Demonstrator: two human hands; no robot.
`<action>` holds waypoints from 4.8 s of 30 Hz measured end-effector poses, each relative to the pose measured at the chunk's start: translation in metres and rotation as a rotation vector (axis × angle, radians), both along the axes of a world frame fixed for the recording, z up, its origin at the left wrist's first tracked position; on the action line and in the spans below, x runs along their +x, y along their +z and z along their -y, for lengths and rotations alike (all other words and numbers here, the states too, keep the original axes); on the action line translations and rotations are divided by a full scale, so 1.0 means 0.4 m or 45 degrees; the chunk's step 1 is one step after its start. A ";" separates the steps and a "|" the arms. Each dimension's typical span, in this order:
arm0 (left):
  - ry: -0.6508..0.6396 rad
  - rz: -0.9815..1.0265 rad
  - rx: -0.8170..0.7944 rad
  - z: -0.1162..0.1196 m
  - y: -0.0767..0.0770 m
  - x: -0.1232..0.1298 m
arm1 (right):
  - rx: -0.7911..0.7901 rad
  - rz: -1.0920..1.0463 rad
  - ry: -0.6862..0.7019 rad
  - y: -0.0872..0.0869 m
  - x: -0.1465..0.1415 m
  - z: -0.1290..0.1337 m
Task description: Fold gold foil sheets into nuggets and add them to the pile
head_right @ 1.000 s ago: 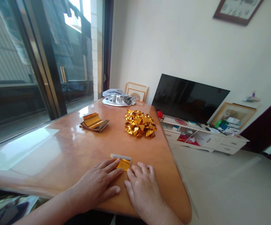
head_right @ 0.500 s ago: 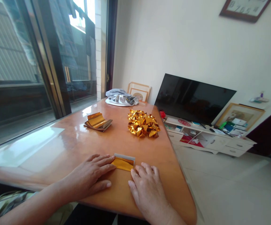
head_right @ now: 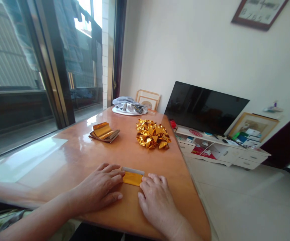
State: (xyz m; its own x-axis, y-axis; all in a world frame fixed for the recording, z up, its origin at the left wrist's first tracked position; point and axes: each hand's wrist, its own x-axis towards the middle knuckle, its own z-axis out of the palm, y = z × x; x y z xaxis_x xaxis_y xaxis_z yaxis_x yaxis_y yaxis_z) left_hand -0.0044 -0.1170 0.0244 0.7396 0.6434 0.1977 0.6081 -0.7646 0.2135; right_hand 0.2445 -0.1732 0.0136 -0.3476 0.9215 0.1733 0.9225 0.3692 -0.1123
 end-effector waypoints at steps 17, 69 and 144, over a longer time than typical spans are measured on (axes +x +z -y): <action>0.171 -0.035 0.177 -0.105 -0.079 0.099 | 0.088 -0.115 -0.271 -0.028 -0.057 -0.085; -0.092 0.173 -0.319 -0.219 -0.069 -0.015 | 0.048 -0.107 0.013 -0.042 -0.151 -0.109; 0.138 0.132 -0.254 -0.195 -0.087 0.028 | -0.007 -0.295 -0.161 -0.099 -0.134 -0.106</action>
